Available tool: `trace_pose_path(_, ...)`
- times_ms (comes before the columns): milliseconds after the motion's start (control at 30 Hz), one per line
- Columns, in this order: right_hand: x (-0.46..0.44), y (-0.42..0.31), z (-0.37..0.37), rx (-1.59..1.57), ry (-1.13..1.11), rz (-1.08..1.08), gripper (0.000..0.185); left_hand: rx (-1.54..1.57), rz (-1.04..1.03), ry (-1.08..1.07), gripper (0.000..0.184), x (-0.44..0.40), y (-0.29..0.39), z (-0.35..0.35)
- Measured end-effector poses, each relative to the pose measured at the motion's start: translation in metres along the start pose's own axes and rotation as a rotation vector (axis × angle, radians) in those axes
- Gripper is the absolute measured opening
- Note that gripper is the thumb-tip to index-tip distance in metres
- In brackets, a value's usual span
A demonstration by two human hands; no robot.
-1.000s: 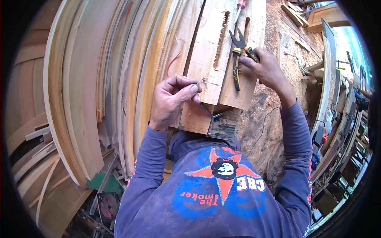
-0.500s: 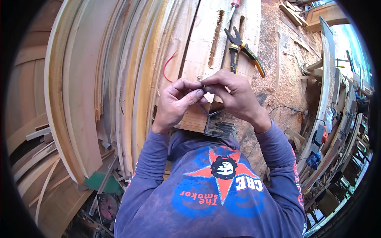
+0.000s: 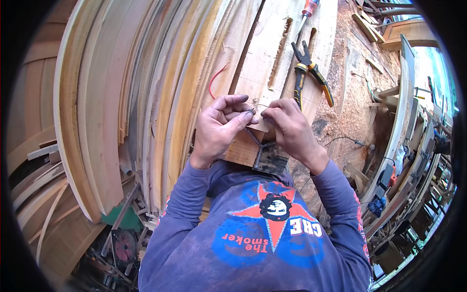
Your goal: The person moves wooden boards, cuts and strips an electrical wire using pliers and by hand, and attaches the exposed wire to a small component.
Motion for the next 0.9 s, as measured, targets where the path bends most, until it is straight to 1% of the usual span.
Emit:
trace_pose_path(33,0.000,-0.004,-0.003,0.094,0.013,0.050,0.018,0.009,-0.005,0.023,0.031,0.000,0.001,0.002)
trace_pose_path(200,-0.001,0.003,-0.002,0.037,0.032,0.013,0.020,-0.022,0.057,0.078,0.028,0.004,-0.003,0.013)
trace_pose_path(267,-0.004,0.005,0.001,-0.033,0.034,0.001,0.021,-0.034,0.071,0.087,0.027,0.006,-0.006,0.016)
trace_pose_path(400,-0.001,0.009,-0.004,-0.034,0.003,0.045,0.022,-0.066,0.010,0.103,0.024,0.009,-0.003,0.020)
trace_pose_path(500,0.000,0.007,-0.002,-0.055,0.041,0.029,0.021,-0.086,-0.018,0.125,0.025,0.010,0.003,0.021)
trace_pose_path(567,-0.002,0.008,0.010,-0.135,0.158,-0.103,0.019,-0.091,-0.029,0.143,0.026,0.010,0.004,0.022)
trace_pose_path(600,-0.006,0.006,0.010,-0.134,0.159,-0.102,0.019,-0.122,-0.052,0.149,0.025,0.011,0.005,0.023)
trace_pose_path(667,-0.018,0.007,0.006,-0.029,0.119,-0.100,0.016,-0.155,-0.074,0.143,0.024,0.011,0.005,0.022)
trace_pose_path(700,-0.023,0.007,0.005,-0.025,0.127,-0.103,0.016,-0.165,-0.073,0.138,0.025,0.011,0.004,0.021)
trace_pose_path(767,-0.034,0.000,-0.006,0.072,0.036,-0.015,0.014,-0.177,-0.075,0.131,0.025,0.011,0.006,0.018)
trace_pose_path(833,-0.043,0.001,-0.007,0.079,0.016,-0.029,0.011,-0.206,-0.078,0.141,0.024,0.016,0.010,0.015)
trace_pose_path(900,-0.049,0.012,-0.012,0.018,-0.086,-0.070,0.012,-0.229,-0.102,0.135,0.024,0.017,0.012,0.018)
Point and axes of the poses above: each hand's wrist, its own x-axis away from the middle knuckle, its own z-axis out of the back of the hand, y = z × x, the point moved 9 cm from there along -x, towards the middle knuckle, and after that the axes turned 11 degrees about x, right-handed, at the moved point
